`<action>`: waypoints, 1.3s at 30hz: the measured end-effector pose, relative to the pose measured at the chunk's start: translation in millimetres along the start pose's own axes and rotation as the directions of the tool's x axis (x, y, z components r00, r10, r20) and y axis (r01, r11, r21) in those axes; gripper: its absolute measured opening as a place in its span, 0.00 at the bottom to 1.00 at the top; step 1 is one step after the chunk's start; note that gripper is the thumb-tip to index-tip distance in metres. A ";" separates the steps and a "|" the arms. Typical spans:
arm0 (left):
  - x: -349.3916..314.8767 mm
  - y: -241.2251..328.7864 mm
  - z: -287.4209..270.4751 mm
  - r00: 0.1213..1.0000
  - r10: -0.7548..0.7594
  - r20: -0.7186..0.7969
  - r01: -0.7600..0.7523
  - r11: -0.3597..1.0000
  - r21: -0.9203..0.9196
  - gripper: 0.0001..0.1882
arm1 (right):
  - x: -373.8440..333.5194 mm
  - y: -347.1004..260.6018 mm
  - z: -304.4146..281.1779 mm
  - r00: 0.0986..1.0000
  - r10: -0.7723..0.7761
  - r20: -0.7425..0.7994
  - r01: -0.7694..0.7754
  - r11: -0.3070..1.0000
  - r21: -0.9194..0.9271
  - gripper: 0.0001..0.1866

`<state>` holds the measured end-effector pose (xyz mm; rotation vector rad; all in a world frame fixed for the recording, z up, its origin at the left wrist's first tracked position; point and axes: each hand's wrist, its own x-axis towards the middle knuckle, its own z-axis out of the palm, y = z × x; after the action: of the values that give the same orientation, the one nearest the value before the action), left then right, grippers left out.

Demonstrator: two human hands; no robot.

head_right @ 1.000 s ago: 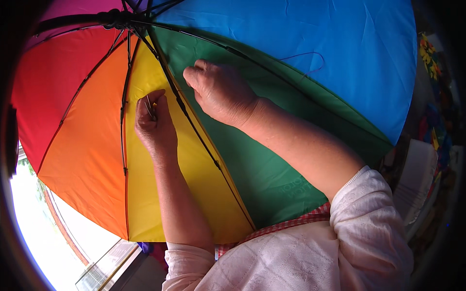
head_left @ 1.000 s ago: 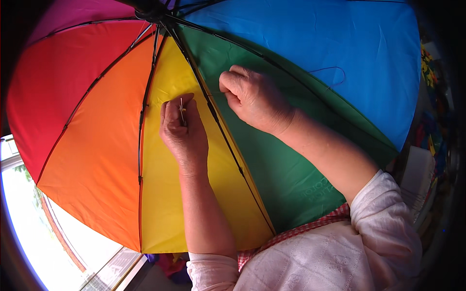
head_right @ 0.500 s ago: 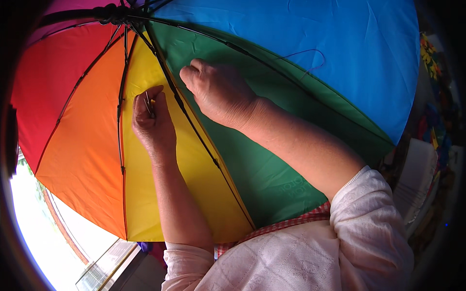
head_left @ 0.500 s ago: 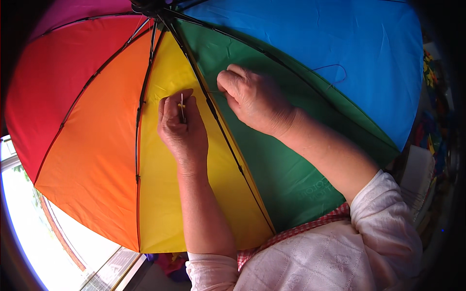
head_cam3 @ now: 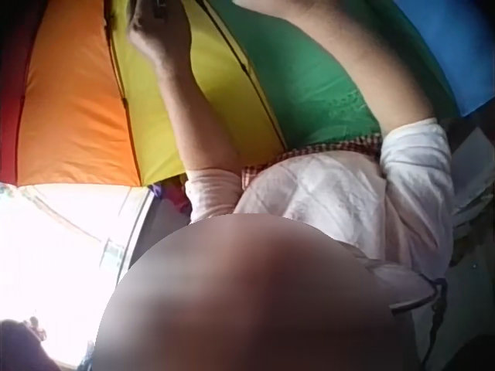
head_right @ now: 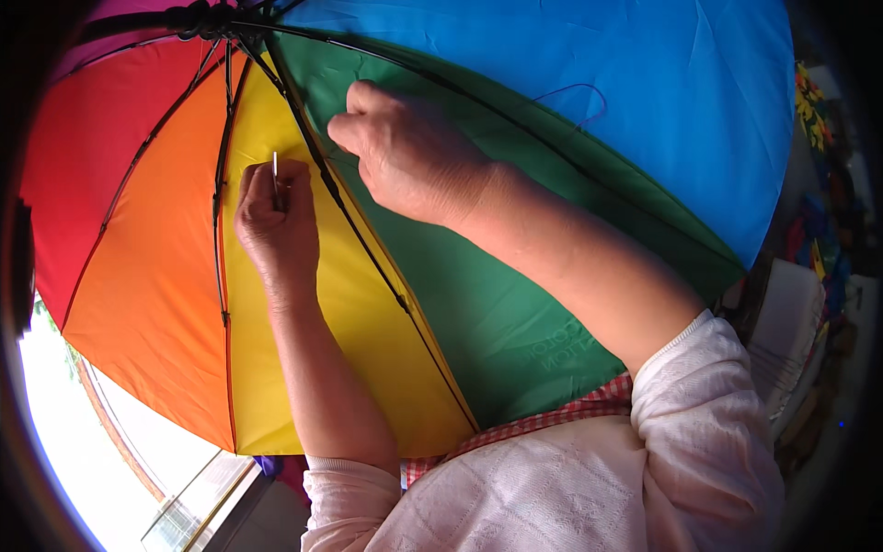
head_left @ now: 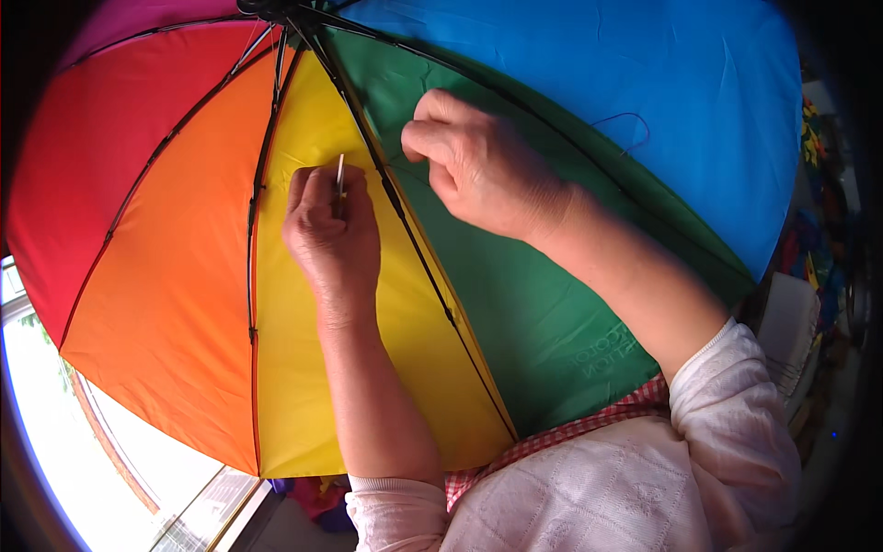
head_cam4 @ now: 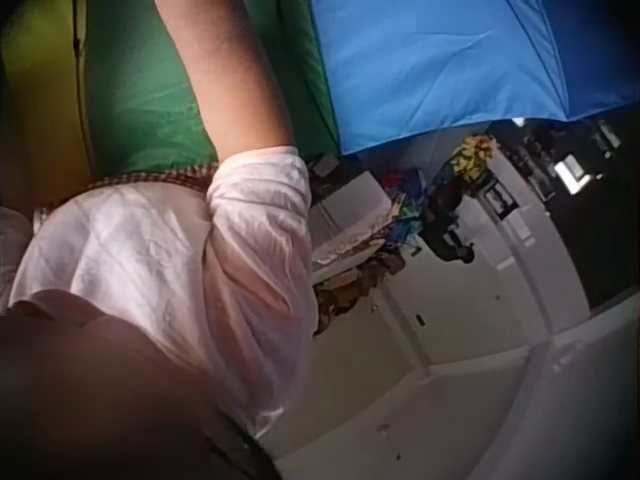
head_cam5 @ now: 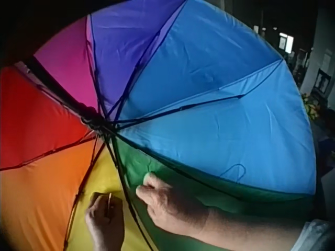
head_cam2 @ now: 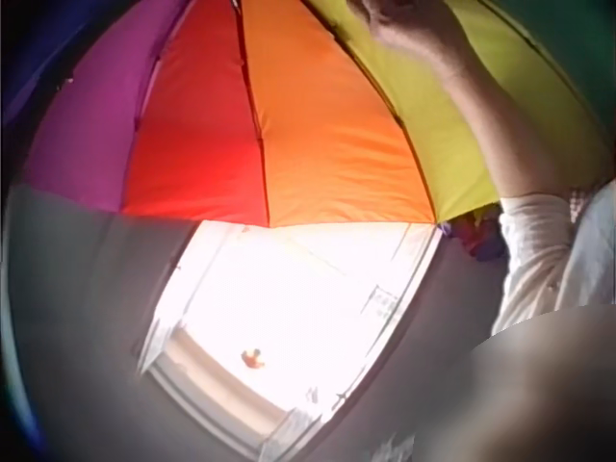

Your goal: Sewing the fabric cover onto the metal frame of a rainbow umbrella.

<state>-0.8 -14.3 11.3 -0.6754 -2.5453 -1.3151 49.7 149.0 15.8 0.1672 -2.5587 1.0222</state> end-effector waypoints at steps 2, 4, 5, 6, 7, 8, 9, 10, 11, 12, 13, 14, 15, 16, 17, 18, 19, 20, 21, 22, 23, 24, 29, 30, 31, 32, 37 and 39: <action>-0.8 -3.1 -1.3 1.000 -0.027 -0.013 0.027 1.000 -0.005 0.04 | -5.6 -1.7 7.5 1.000 -0.015 -0.010 0.015 1.000 -0.020 0.08; -1.6 -5.9 -3.1 0.999 -0.038 -0.018 0.038 0.999 -0.008 0.04 | -10.4 -1.5 16.0 0.999 -0.045 -0.024 0.043 0.997 -0.057 0.08; -2.2 -7.4 -4.6 0.998 -0.058 -0.024 0.057 0.998 -0.019 0.05 | -11.1 0.4 16.1 0.999 -0.044 -0.025 0.043 0.997 -0.058 0.08; -2.7 -8.4 -6.1 0.997 -0.077 -0.030 0.076 0.997 -0.031 0.05 | -11.5 4.0 15.2 0.997 -0.068 -0.023 0.067 0.996 -0.057 0.08; -3.6 -9.6 -7.3 0.995 -0.097 -0.036 0.095 0.994 -0.044 0.05 | -12.0 7.6 13.8 0.996 -0.091 -0.020 0.090 0.994 -0.057 0.08; -4.2 -9.5 -8.8 0.995 -0.097 -0.036 0.095 0.994 -0.046 0.05 | -13.2 9.4 12.6 0.993 -0.115 -0.016 0.114 0.992 -0.058 0.08; -4.3 -9.2 -10.7 0.991 -0.127 -0.030 0.125 0.989 -0.078 0.05 | -14.5 9.8 12.3 0.993 -0.118 -0.015 0.117 0.991 -0.058 0.08; -4.2 -8.9 -12.4 0.987 -0.158 -0.023 0.154 0.982 -0.109 0.05 | -16.1 9.4 11.7 0.994 -0.110 -0.010 0.109 0.990 -0.089 0.08; -4.3 -9.1 -13.4 0.982 -0.188 -0.015 0.184 0.973 -0.141 0.05 | -17.7 8.7 11.5 0.995 -0.102 -0.006 0.101 0.988 -0.119 0.08; -4.4 -9.7 -13.6 0.982 -0.188 -0.017 0.183 0.973 -0.141 0.05 | -18.9 8.0 12.0 0.996 -0.094 -0.002 0.092 0.984 -0.149 0.08; -4.3 -10.3 -13.5 0.984 -0.178 -0.017 0.175 0.975 -0.136 0.05 | -19.5 6.7 12.3 0.995 -0.096 -0.002 0.094 0.984 -0.148 0.08; -4.7 -10.5 -12.6 0.985 -0.170 -0.013 0.167 0.977 -0.133 0.05 | -20.2 4.1 10.6 0.998 -0.059 0.007 0.059 0.992 -0.108 0.08; -5.1 -10.6 -12.0 0.987 -0.162 -0.009 0.159 0.979 -0.130 0.05 | -20.8 1.6 9.0 1.000 -0.021 0.017 0.022 0.997 -0.068 0.09; -5.4 -10.5 -12.1 0.987 -0.163 -0.008 0.161 0.979 -0.129 0.05 | -21.7 0.1 8.4 0.999 0.016 0.028 -0.015 1.000 -0.026 0.09; -5.5 -10.1 -12.7 0.985 -0.171 -0.006 0.168 0.974 -0.149 0.05 | -21.7 -1.5 9.9 0.999 0.018 0.029 -0.017 1.000 -0.024 0.09; -5.5 -9.8 -13.4 0.984 -0.179 -0.003 0.176 0.970 -0.167 0.05 | -20.1 -3.9 13.1 1.000 0.023 0.000 -0.023 1.000 -0.018 0.08; -5.1 -9.1 -13.0 0.983 -0.185 0.000 0.182 0.965 -0.187 0.05 | -18.3 -5.9 15.3 0.999 0.029 -0.030 -0.030 0.999 -0.014 0.08; -4.9 -9.0 -12.1 0.983 -0.185 0.003 0.182 0.965 -0.186 0.05 | -17.3 -6.7 16.2 0.998 0.036 -0.060 -0.036 0.999 -0.009 0.08; -5.0 -9.3 -11.1 0.984 -0.179 0.001 0.176 0.968 -0.180 0.05 | -17.3 -5.0 17.1 0.997 0.038 -0.061 -0.039 0.999 -0.009 0.08; -5.0 -9.6 -10.2 0.985 -0.173 -0.002 0.170 0.970 -0.175 0.05 | -17.5 -1.3 19.2 0.998 0.022 -0.055 -0.024 0.999 -0.028 0.07; -4.8 -9.4 -9.5 0.986 -0.167 -0.005 0.164 0.972 -0.171 0.05 | -17.6 2.4 21.2 0.999 0.006 -0.048 -0.008 0.999 -0.048 0.07; -4.9 -9.4 -10.3 0.986 -0.168 -0.006 0.165 0.972 -0.168 0.05 | -16.6 2.9 22.7 0.999 -0.013 -0.039 0.010 0.998 -0.063 0.07; -5.0 -9.1 -12.0 0.984 -0.177 0.012 0.177 0.973 -0.149 0.05 | -20.7 5.2 10.8 1.000 -0.025 -0.009 0.025 1.000 -0.014 0.07; -4.9 -9.1 -11.7 0.986 -0.165 0.011 0.164 0.975 -0.148 0.05 | -21.1 5.3 10.9 1.000 -0.017 -0.016 0.017 1.000 -0.011 0.07; -4.8 -9.4 -11.5 0.988 -0.152 0.009 0.152 0.977 -0.147 0.06 | -21.6 5.3 11.3 1.000 -0.010 -0.022 0.009 1.000 -0.009 0.07; -4.8 -9.8 -11.5 0.988 -0.154 0.008 0.153 0.977 -0.148 0.06 | -21.9 5.3 11.8 1.000 -0.001 -0.029 0.001 1.000 -0.006 0.07; -4.6 -13.3 -12.2 0.993 -0.116 0.025 0.118 0.980 -0.161 0.06 | -21.1 7.7 12.5 0.999 -0.021 -0.038 0.020 1.000 -0.023 0.07; -4.6 -14.9 -13.5 0.995 -0.083 0.052 0.089 0.985 -0.145 0.06 | -22.5 5.9 12.8 1.000 -0.003 -0.025 0.002 1.000 -0.030 0.08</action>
<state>-4.3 -34.0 6.8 -0.6355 -2.5580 -1.5465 65.1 143.9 -5.2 0.1488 -2.5493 0.9787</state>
